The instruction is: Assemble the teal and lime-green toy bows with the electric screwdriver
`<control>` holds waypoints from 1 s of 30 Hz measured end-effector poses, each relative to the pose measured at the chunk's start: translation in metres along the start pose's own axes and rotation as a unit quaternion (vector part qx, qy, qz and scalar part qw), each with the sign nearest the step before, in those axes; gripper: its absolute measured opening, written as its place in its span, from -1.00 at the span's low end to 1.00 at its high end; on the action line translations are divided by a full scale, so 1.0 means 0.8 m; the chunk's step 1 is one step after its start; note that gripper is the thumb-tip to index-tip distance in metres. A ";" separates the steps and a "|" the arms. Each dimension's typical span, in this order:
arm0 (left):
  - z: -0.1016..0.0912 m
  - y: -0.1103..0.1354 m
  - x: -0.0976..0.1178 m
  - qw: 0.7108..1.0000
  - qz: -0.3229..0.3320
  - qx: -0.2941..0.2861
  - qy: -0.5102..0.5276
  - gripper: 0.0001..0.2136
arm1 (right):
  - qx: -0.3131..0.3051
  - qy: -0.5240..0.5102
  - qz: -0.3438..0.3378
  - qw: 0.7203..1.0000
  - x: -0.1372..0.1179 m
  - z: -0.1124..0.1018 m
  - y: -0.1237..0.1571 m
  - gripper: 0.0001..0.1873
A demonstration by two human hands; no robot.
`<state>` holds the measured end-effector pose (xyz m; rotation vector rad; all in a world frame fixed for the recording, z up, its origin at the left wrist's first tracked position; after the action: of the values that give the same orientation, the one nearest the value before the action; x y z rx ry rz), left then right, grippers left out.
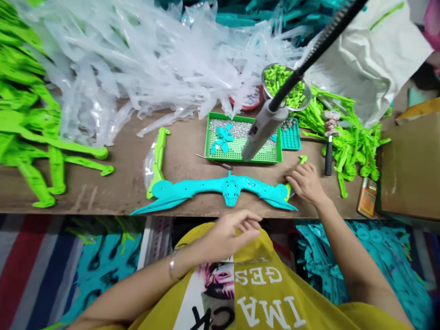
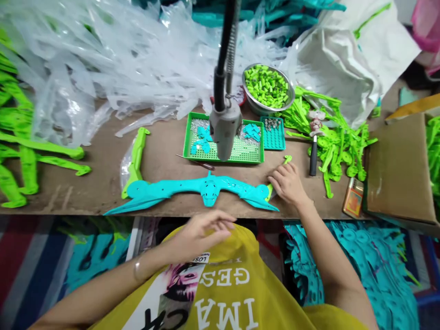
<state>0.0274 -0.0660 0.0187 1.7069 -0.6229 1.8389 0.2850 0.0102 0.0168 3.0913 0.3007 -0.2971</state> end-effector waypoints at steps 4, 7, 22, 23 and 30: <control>0.100 -0.035 -0.072 0.920 -0.200 0.029 0.335 -0.51 | 0.021 -0.018 -0.032 0.999 0.008 0.012 -0.002 -0.61; 0.116 -0.065 -0.085 0.879 -0.183 0.098 0.430 -0.46 | 0.024 -0.015 -0.075 0.997 -0.010 0.002 0.004 -0.62; 0.130 -0.074 -0.075 0.821 -0.167 0.215 0.502 -0.52 | 0.085 0.083 0.004 0.993 -0.038 -0.022 0.028 -0.71; 0.132 -0.077 -0.076 0.816 -0.169 0.212 0.510 -0.52 | 0.084 0.076 -0.001 0.994 -0.031 -0.016 0.026 -0.71; 0.117 -0.053 -0.060 0.835 -0.206 0.058 0.506 -0.58 | 0.091 0.023 -0.064 0.993 0.001 -0.005 0.007 -0.73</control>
<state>0.1267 -0.1008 -0.0221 0.6123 0.2875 2.1002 0.2880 0.0051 0.0204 3.2685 0.5024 -0.2709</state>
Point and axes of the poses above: each hand's wrist, its own y-axis away from the middle knuckle, its own z-axis out of the palm, x = y × z, the point moved 8 cm from there along -y, towards the middle knuckle, and after that the axes turned 12 degrees about z, right-handed, at the moved point
